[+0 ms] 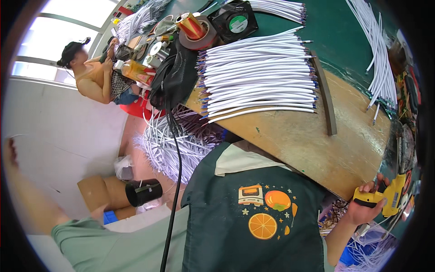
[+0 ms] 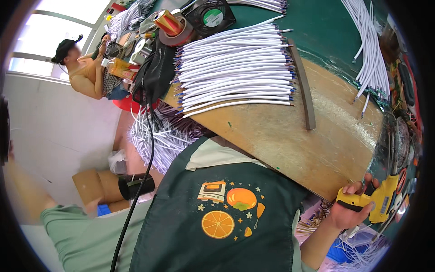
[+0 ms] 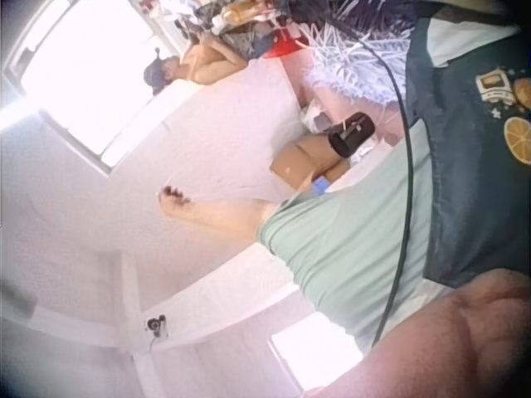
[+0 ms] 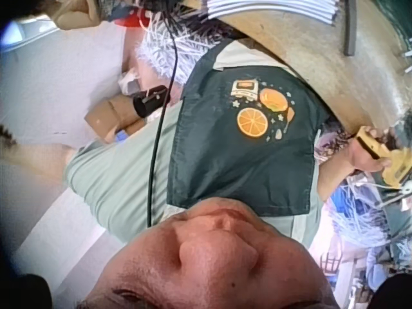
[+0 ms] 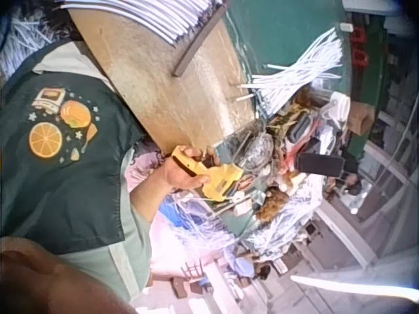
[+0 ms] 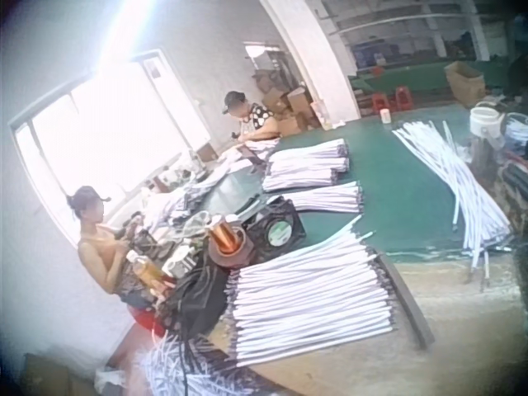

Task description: The person solders white electrical wires to small circuit boards using a yellow soldering gun, repeatedly taking wires from a stack, positioning them against the board, and applying the soldering tool to connect them.

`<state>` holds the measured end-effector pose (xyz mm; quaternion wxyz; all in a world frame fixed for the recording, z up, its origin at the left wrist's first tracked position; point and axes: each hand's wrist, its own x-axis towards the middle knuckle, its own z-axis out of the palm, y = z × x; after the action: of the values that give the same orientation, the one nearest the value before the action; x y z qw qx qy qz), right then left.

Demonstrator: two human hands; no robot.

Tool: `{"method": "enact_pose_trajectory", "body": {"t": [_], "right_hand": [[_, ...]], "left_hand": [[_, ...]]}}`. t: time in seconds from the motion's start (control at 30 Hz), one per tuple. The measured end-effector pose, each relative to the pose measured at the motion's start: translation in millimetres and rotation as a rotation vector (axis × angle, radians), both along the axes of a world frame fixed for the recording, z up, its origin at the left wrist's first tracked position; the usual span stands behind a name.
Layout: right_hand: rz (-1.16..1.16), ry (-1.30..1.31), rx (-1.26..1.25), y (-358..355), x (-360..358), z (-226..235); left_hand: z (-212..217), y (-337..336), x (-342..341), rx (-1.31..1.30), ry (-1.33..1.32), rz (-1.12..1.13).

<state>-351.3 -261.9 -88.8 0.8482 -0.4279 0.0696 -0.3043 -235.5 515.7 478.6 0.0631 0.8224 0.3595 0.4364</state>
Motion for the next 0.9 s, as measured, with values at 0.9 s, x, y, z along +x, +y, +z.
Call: {"method": "enact_pose_trajectory", "body": {"t": [0.9], "right_hand": [[-0.138, 0.08, 0.013, 23.0, 4.7, 15.1]], "left_hand": [[-343.2, -363.7, 179.7, -0.411, 0.473, -1.487]]}}
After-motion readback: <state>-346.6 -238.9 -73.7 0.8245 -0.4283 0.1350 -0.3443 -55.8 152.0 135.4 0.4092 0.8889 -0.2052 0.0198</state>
